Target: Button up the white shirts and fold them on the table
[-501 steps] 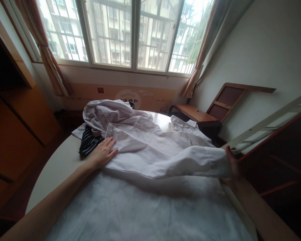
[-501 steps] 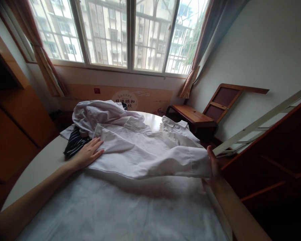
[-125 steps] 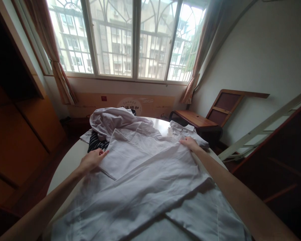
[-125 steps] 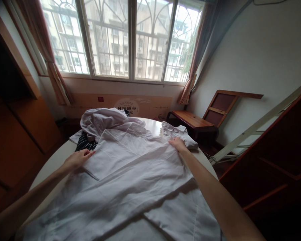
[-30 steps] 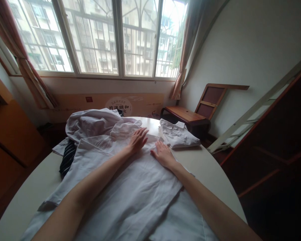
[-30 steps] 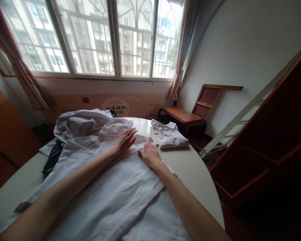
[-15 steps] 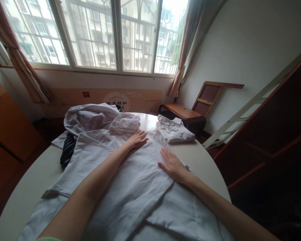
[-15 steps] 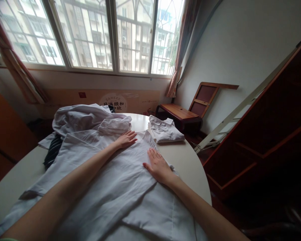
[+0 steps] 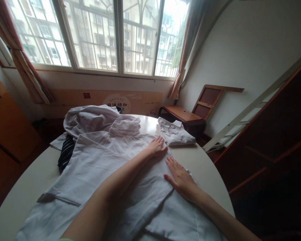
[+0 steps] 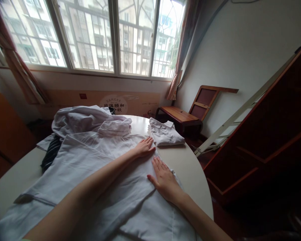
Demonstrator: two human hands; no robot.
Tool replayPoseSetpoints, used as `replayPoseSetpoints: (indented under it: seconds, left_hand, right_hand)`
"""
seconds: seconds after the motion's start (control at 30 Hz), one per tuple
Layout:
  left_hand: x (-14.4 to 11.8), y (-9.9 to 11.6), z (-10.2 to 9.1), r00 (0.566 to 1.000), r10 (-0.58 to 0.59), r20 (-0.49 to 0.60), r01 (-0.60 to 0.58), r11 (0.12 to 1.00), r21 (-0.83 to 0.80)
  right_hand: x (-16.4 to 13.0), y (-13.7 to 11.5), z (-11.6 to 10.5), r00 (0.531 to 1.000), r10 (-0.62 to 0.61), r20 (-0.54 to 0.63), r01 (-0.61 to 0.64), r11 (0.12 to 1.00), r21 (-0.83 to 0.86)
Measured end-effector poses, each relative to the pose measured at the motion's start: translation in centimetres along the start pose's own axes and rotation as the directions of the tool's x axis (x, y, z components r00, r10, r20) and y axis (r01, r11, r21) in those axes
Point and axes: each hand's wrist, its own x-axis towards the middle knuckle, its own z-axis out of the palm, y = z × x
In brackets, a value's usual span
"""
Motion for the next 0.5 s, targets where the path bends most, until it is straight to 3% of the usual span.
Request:
replayPoseSetpoints:
  seconds: [0.1,0.27,0.5]
  left_hand:
    - [1.4,-0.4,0.6,0.995,-0.098,-0.005,0.098,0.995,-0.002]
    - [2.6,-1.0,0.8,0.991,-0.135,-0.027,0.134,0.991,-0.011]
    - [1.1,-0.7,0.6,0.994,-0.066,-0.091,0.069,0.997,0.032]
  right_hand:
    - [-0.2,0.0,-0.1,1.0,0.009,0.006,-0.009,1.0,0.008]
    - [-0.1,-0.2,-0.3,1.0,0.013,0.016,-0.013,1.0,0.019]
    - [0.0,-0.6,-0.7,0.999,0.028,0.025,-0.028,1.0,0.015]
